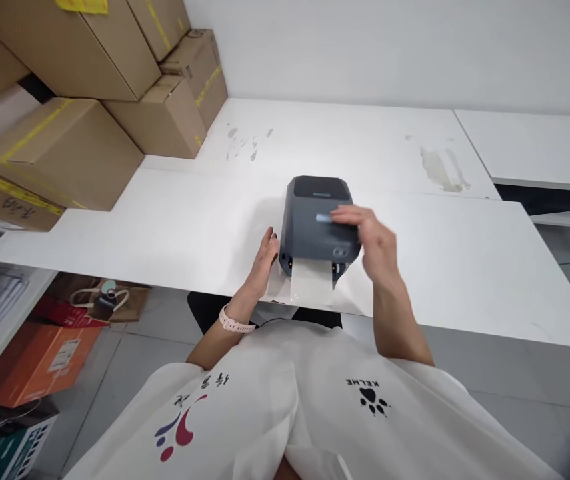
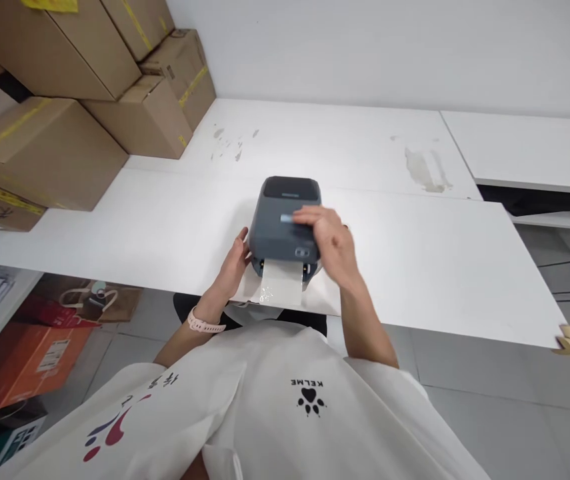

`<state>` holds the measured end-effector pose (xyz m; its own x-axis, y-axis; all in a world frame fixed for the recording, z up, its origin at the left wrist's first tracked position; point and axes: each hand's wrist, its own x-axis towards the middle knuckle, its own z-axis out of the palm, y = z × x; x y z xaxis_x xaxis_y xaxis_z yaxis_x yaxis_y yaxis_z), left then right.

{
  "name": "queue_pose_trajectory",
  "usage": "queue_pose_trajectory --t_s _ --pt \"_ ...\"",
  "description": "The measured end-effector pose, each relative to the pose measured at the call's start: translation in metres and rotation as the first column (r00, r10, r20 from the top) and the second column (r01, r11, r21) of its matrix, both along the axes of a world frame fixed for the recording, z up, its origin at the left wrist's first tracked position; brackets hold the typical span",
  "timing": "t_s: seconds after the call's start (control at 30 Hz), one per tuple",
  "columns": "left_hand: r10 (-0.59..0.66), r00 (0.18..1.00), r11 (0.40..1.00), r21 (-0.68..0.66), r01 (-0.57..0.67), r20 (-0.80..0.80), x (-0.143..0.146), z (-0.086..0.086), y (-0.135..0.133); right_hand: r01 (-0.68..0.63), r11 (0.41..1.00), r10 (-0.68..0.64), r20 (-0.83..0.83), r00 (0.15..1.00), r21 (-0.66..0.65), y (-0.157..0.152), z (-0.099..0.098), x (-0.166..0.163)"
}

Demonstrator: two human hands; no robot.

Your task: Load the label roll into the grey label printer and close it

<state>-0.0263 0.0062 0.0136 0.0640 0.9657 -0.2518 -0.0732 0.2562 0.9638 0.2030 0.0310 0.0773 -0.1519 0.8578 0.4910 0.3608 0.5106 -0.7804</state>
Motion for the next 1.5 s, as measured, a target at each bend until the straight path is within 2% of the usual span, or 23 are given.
queue_pose_trajectory --t_s 0.1,0.23,0.37,0.47,0.57,0.67,0.73,0.8,0.87,0.9,0.93,1.0,1.07,1.1,1.17,1.3,1.33,1.4,1.47,1.5 --pt "-0.006 0.999 1.000 -0.006 0.006 -0.048 0.008 0.009 0.008 0.058 0.998 -0.063 0.137 0.989 0.039 -0.023 -0.023 -0.012" --pt "-0.051 0.999 0.998 -0.039 0.050 -0.020 0.012 0.014 0.013 0.136 0.989 -0.144 0.168 0.975 0.058 -0.026 -0.042 -0.020" --pt "-0.076 0.997 0.997 -0.016 0.076 -0.034 0.007 0.007 0.010 0.134 0.988 -0.148 0.205 0.967 0.080 -0.027 -0.057 -0.018" --pt "-0.065 0.997 0.996 0.059 0.067 -0.051 0.004 -0.002 0.010 0.125 0.983 -0.151 0.194 0.969 0.137 -0.029 -0.066 -0.017" --pt "-0.025 0.997 0.990 0.138 0.035 -0.074 0.006 -0.008 0.013 0.137 0.979 -0.168 0.223 0.960 0.149 -0.029 -0.071 -0.017" --pt "-0.013 0.997 0.988 0.152 0.025 -0.075 0.008 -0.011 0.011 0.156 0.980 -0.183 0.251 0.951 0.123 -0.028 -0.070 -0.017" --pt "0.042 0.995 0.988 0.154 -0.027 -0.095 0.010 -0.013 0.000 0.165 0.980 -0.188 0.238 0.953 0.112 -0.028 -0.069 -0.018" --pt "0.206 0.969 0.968 0.175 -0.181 -0.138 0.010 -0.018 -0.020 0.178 0.980 -0.195 0.232 0.953 0.092 -0.028 -0.068 -0.019" --pt "0.392 0.903 0.914 0.185 -0.361 -0.175 0.009 -0.023 -0.041 0.187 0.980 -0.197 0.226 0.954 0.065 -0.028 -0.066 -0.021" --pt "0.396 0.900 0.915 0.157 -0.371 -0.183 0.008 -0.024 -0.050 0.186 0.981 -0.194 0.216 0.957 0.058 -0.028 -0.066 -0.021" --pt "0.301 0.936 0.952 0.109 -0.285 -0.184 0.008 -0.023 -0.056 0.183 0.981 -0.191 0.202 0.961 0.058 -0.028 -0.066 -0.021" --pt "0.007 0.992 0.999 -0.039 -0.012 -0.123 0.007 -0.017 -0.062 0.174 0.982 -0.185 0.173 0.967 0.076 -0.028 -0.066 -0.021" --pt "-0.219 0.976 0.963 -0.157 0.218 0.012 0.008 -0.007 -0.058 0.167 0.981 -0.181 0.157 0.971 0.097 -0.028 -0.067 -0.021" --pt "-0.268 0.961 0.943 -0.186 0.277 0.069 0.008 -0.002 -0.055 0.165 0.981 -0.180 0.160 0.971 0.103 -0.028 -0.067 -0.021" --pt "-0.303 0.947 0.928 -0.194 0.319 0.108 0.006 0.006 -0.049 0.158 0.980 -0.179 0.188 0.966 0.123 -0.028 -0.069 -0.020" --pt "-0.360 0.933 0.924 -0.133 0.358 0.010 -0.002 0.008 -0.049 0.163 0.949 -0.243 0.299 0.923 0.270 -0.028 -0.069 -0.021" --pt "-0.326 0.945 0.941 -0.106 0.322 -0.023 -0.004 0.006 -0.049 0.176 0.937 -0.277 0.337 0.900 0.300 -0.028 -0.068 -0.021" --pt "-0.122 0.987 0.993 -0.006 0.122 -0.103 -0.009 0.003 -0.047 0.204 0.927 -0.326 0.411 0.851 0.314 -0.029 -0.064 -0.022" --pt "0.152 0.973 0.980 0.152 -0.127 -0.172 -0.010 0.001 -0.042 0.205 0.938 -0.316 0.450 0.835 0.278 -0.031 -0.061 -0.021" --pt "0.237 0.952 0.955 0.226 -0.191 -0.196 -0.010 0.000 -0.039 0.194 0.950 -0.288 0.453 0.844 0.243 -0.033 -0.061 -0.020"
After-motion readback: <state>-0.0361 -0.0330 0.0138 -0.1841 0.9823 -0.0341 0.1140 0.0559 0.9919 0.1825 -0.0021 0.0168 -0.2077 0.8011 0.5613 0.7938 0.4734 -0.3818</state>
